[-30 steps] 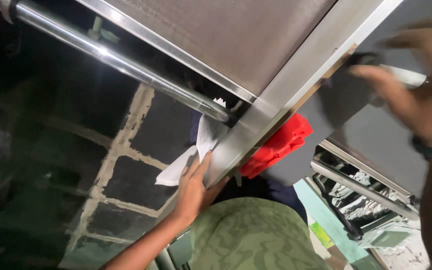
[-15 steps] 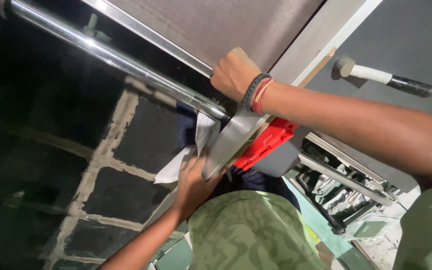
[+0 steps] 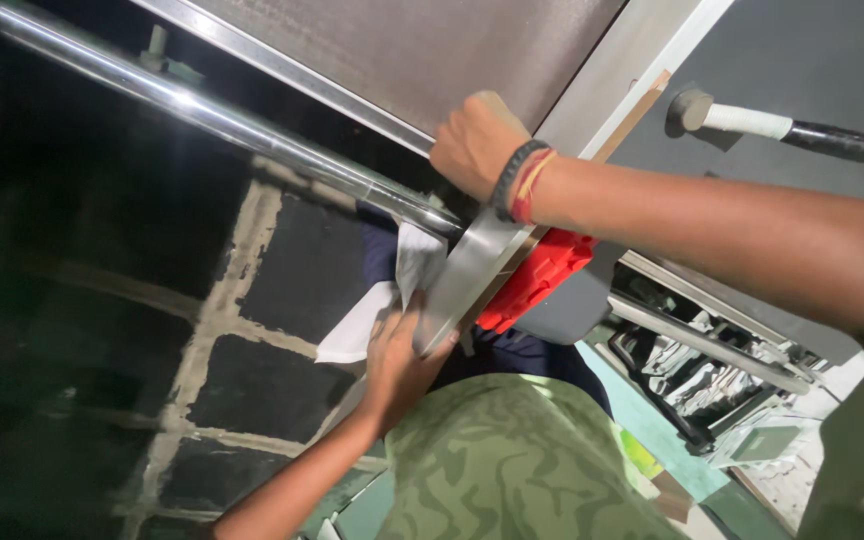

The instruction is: The person places a printed sheet on a machine table and adjusts a metal rail using a red clamp and a hammer. They repeatedly tap the rail to secure it while referencing the sheet, then remove the sheet and walk toward a large panel.

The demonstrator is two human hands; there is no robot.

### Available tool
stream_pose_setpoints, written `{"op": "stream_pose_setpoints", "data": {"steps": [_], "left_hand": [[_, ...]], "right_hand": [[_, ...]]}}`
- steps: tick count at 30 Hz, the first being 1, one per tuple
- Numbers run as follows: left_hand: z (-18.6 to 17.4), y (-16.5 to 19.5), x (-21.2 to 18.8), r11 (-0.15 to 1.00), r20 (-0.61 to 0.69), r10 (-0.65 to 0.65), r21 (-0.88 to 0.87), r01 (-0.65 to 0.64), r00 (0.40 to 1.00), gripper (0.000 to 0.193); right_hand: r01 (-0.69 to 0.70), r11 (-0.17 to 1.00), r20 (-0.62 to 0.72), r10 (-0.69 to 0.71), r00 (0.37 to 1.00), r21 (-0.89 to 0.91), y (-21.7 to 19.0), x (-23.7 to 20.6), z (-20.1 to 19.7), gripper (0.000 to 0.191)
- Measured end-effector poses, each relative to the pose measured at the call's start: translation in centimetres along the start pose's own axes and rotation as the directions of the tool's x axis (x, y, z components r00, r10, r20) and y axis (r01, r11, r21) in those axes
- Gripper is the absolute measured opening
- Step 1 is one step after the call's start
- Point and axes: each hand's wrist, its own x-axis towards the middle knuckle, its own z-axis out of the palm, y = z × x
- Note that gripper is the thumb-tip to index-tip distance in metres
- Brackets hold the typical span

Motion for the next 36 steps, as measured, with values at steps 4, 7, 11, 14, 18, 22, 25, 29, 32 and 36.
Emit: {"op": "stream_pose_setpoints", "data": {"steps": [4, 7, 11, 14, 18, 22, 25, 29, 32, 36], "left_hand": [[0.0, 0.6, 0.2, 1.0, 0.005, 0.006, -0.018, -0.006, 1.0, 0.072], [0.2, 0.7, 0.1, 0.999, 0.01, 0.031, -0.007, -0.031, 0.999, 0.073], [0.8, 0.9, 0.0, 0.999, 0.007, 0.051, 0.017, -0.051, 0.999, 0.071], [1.1, 1.0, -0.1, 0.999, 0.02, 0.003, 0.036, -0.004, 1.0, 0.07], [1.3, 1.2, -0.3, 0.998, -0.012, 0.015, 0.063, -0.014, 1.0, 0.07], [1.5, 1.4, -0.6, 0.993, -0.031, 0.003, 0.121, 0.0, 1.0, 0.068], [1.8, 1.4, -0.6, 0.987, -0.067, 0.046, 0.159, -0.035, 0.997, 0.069], [2.3, 1.2, -0.7, 0.981, -0.053, 0.01, 0.195, 0.0, 0.999, 0.071], [2.3, 0.8, -0.6, 0.976, -0.045, 0.036, 0.218, -0.026, 0.998, 0.071], [2.2, 0.6, -0.4, 0.965, -0.058, 0.089, 0.253, -0.071, 0.994, 0.073]], "right_hand": [[-0.007, 1.0, -0.01, 0.007, 1.0, 0.028, -0.4, -0.2, 0.4, 0.016], [-0.054, 0.993, -0.135, 0.068, 0.988, 0.105, 0.2, 0.6, -1.2, 0.017], [-0.155, 0.947, -0.397, 0.262, 0.879, 0.281, 4.7, -1.0, -3.7, 0.03], [0.097, 0.742, -0.469, 0.311, 0.827, 0.664, 10.2, -10.3, -3.1, 0.028], [-0.452, 0.305, 0.184, 0.622, 0.761, 0.838, 15.6, -24.8, 1.1, 0.032], [-0.407, 0.115, 0.276, 0.567, 0.776, 0.906, 16.5, -30.1, 7.5, 0.028], [-0.359, 0.03, 0.272, 0.593, 0.758, 0.933, 15.2, -32.2, 10.4, 0.025], [-0.435, 0.087, 0.282, 0.645, 0.71, 0.896, 13.8, -33.6, 11.9, 0.024], [-0.459, 0.128, 0.276, 0.648, 0.71, 0.879, 12.6, -33.9, 12.6, 0.028], [-0.468, 0.104, 0.277, 0.687, 0.672, 0.878, 12.1, -33.8, 13.5, 0.038]]}}
